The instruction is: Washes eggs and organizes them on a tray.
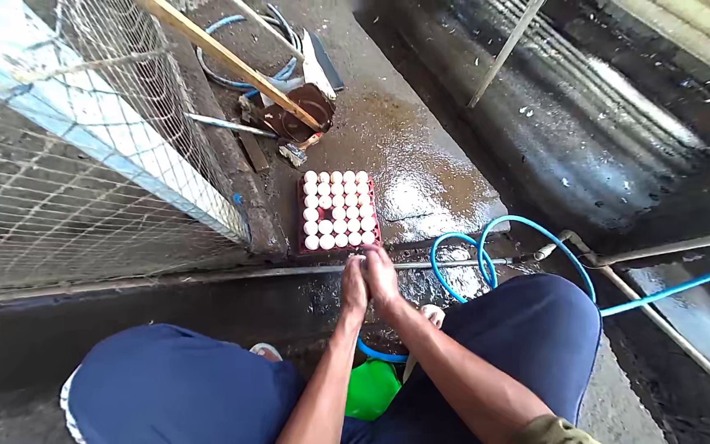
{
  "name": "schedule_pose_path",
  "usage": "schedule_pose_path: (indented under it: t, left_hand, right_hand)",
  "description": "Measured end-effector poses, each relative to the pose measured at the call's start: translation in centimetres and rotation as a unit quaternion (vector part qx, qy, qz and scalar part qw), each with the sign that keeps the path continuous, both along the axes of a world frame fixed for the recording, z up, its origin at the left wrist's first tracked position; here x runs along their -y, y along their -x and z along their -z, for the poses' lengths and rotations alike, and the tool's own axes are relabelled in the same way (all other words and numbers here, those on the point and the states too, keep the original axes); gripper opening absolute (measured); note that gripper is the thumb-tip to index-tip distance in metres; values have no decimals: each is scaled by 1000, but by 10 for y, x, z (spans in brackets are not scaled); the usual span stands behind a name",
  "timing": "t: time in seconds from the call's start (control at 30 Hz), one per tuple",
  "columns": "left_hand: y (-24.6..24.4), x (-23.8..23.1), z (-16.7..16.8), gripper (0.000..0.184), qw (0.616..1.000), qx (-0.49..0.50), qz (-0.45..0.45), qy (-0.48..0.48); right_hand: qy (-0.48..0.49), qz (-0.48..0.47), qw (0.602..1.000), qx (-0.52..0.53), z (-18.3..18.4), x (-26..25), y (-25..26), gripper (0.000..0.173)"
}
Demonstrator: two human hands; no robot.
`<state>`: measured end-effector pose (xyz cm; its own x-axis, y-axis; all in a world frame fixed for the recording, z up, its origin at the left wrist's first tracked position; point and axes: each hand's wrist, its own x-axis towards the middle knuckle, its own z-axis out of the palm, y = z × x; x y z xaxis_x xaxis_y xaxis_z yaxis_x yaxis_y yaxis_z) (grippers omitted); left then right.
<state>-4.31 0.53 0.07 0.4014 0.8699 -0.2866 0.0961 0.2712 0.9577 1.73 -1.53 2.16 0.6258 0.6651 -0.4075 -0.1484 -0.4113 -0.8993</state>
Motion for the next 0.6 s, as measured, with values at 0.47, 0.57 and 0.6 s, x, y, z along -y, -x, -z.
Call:
schedule_pose_path:
  t: [0.47, 0.57, 0.6]
  left_hand:
    - [2, 4, -11, 44, 998, -44, -7, 36]
    - [2, 3, -10, 42, 998, -6, -10, 60]
    - [1, 3, -13, 48, 995, 2, -11, 95]
  right_hand:
    - [-11, 30, 999, -19, 5, 4, 4, 46]
    - [-64, 22, 998, 17, 9, 9, 10, 49]
    - [-50, 43, 998, -2, 10, 4, 3, 49]
